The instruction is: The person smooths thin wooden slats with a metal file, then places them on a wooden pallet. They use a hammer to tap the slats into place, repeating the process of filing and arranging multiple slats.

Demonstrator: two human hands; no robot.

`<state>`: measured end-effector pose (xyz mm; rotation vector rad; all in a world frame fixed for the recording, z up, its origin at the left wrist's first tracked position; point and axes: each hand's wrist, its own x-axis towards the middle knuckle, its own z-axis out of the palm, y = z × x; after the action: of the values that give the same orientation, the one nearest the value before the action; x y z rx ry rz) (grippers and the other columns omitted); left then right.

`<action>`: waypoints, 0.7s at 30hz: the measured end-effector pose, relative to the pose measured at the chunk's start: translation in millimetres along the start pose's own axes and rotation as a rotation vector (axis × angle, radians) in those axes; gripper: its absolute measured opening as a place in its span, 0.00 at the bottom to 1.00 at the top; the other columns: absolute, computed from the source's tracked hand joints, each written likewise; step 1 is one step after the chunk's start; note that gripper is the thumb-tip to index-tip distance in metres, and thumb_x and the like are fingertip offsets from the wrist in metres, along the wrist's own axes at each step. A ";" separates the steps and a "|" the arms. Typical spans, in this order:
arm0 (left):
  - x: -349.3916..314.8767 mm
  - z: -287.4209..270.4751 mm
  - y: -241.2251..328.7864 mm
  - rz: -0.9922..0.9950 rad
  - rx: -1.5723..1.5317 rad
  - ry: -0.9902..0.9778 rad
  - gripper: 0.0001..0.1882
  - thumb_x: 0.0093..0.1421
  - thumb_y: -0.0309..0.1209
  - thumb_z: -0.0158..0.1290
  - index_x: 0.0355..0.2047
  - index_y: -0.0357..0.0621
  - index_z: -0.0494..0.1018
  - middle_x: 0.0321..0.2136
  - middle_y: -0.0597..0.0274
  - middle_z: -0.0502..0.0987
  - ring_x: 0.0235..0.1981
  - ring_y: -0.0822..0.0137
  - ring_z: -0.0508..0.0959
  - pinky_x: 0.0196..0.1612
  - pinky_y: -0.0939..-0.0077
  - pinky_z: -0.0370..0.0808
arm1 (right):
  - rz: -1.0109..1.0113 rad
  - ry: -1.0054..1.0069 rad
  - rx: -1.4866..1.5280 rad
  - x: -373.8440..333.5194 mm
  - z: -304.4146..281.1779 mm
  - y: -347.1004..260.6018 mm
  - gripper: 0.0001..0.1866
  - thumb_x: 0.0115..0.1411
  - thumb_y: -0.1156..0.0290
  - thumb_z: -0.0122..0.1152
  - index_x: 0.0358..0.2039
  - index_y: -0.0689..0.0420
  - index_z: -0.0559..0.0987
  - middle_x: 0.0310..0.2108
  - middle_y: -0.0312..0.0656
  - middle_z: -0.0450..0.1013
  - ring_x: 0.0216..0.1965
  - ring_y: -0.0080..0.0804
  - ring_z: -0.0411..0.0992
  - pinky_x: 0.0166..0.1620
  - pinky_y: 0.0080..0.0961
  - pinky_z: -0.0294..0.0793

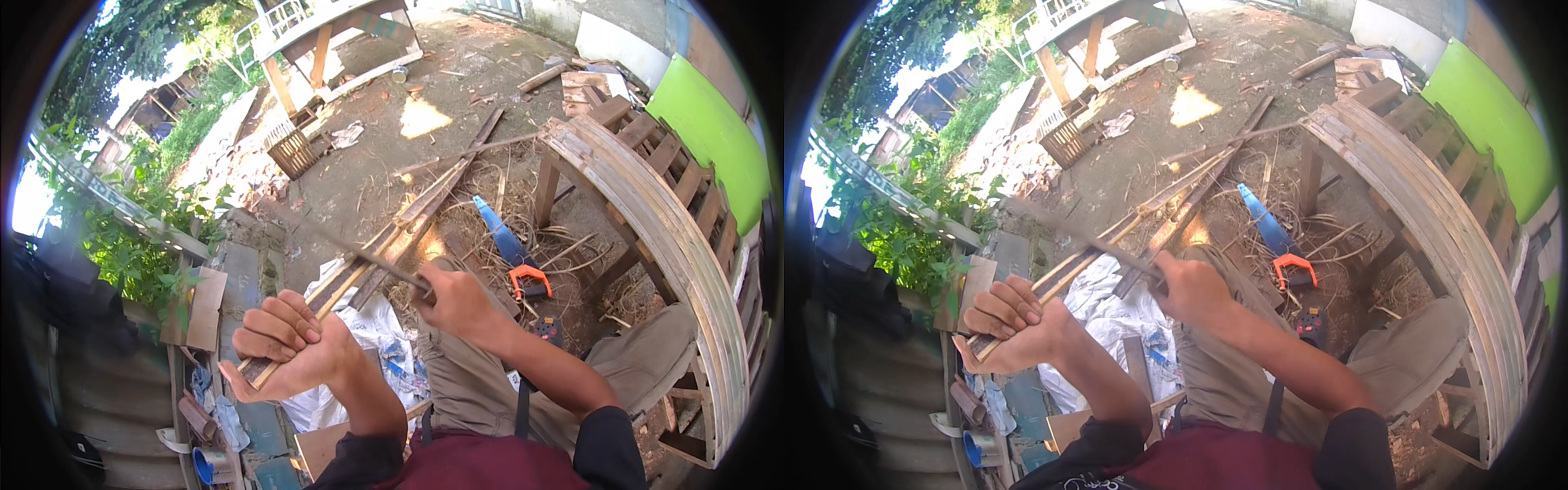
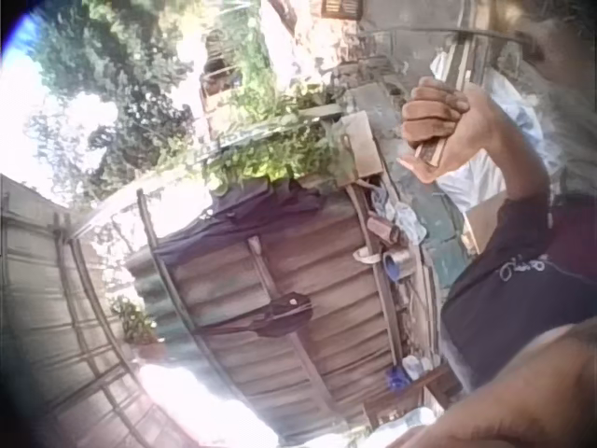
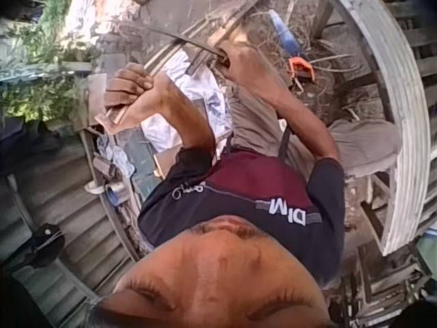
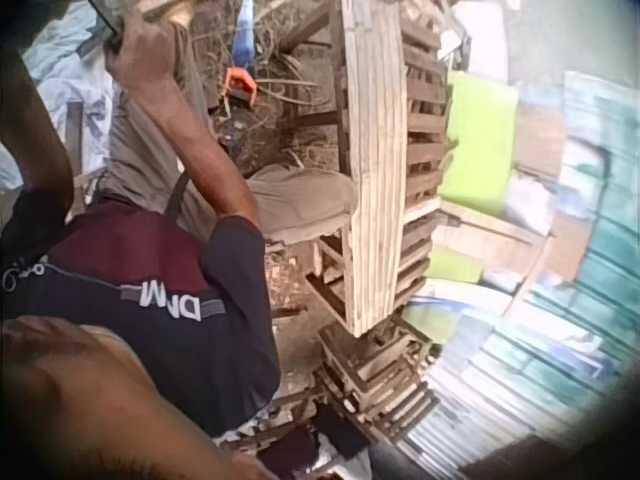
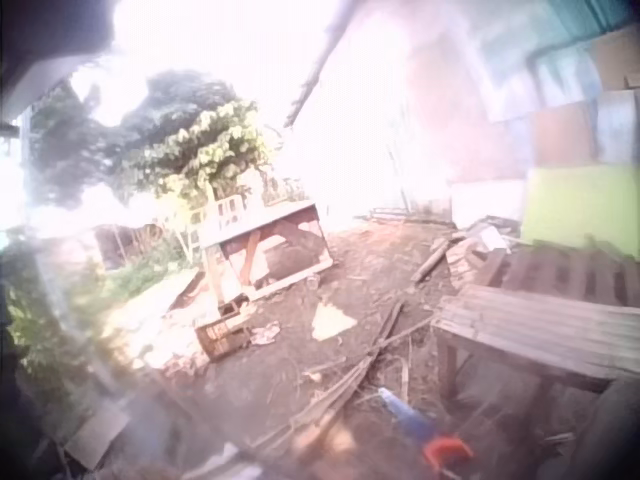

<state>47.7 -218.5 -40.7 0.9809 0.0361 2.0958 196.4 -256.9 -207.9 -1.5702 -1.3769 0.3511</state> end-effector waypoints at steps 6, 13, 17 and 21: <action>4.7 2.9 6.9 0.000 -0.016 -0.059 0.31 0.67 0.55 0.36 0.10 0.55 0.50 0.07 0.69 0.50 0.06 0.75 0.47 0.12 0.81 0.48 | 0.248 0.059 -0.226 5.1 -9.5 70.2 0.12 0.61 0.66 0.64 0.32 0.63 0.76 0.22 0.51 0.79 0.25 0.49 0.81 0.32 0.39 0.81; -2.5 -4.4 -13.2 -0.024 -0.033 0.060 0.31 0.66 0.55 0.37 0.10 0.54 0.50 0.07 0.68 0.50 0.07 0.73 0.48 0.13 0.79 0.47 | 0.092 0.011 0.073 -13.0 -3.0 -30.6 0.11 0.59 0.68 0.65 0.36 0.60 0.75 0.22 0.54 0.78 0.27 0.57 0.79 0.32 0.49 0.78; -11.5 3.9 -16.7 0.028 0.029 0.135 0.30 0.68 0.53 0.37 0.11 0.54 0.50 0.08 0.68 0.51 0.07 0.73 0.48 0.14 0.78 0.48 | -0.195 0.049 0.058 -27.8 -9.8 -72.2 0.13 0.60 0.67 0.67 0.36 0.63 0.75 0.19 0.52 0.76 0.24 0.54 0.79 0.30 0.43 0.78; -14.7 -4.8 -15.2 0.023 0.046 -0.006 0.28 0.68 0.49 0.37 0.12 0.54 0.50 0.10 0.69 0.50 0.11 0.73 0.50 0.18 0.78 0.53 | 0.145 -0.048 -0.021 -9.8 -18.8 -45.1 0.14 0.57 0.69 0.68 0.37 0.61 0.74 0.21 0.53 0.76 0.25 0.55 0.78 0.29 0.43 0.77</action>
<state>60.0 -216.7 -58.4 1.0199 0.0707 2.1215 180.6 -279.7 -166.5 -1.6934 -1.3101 0.4659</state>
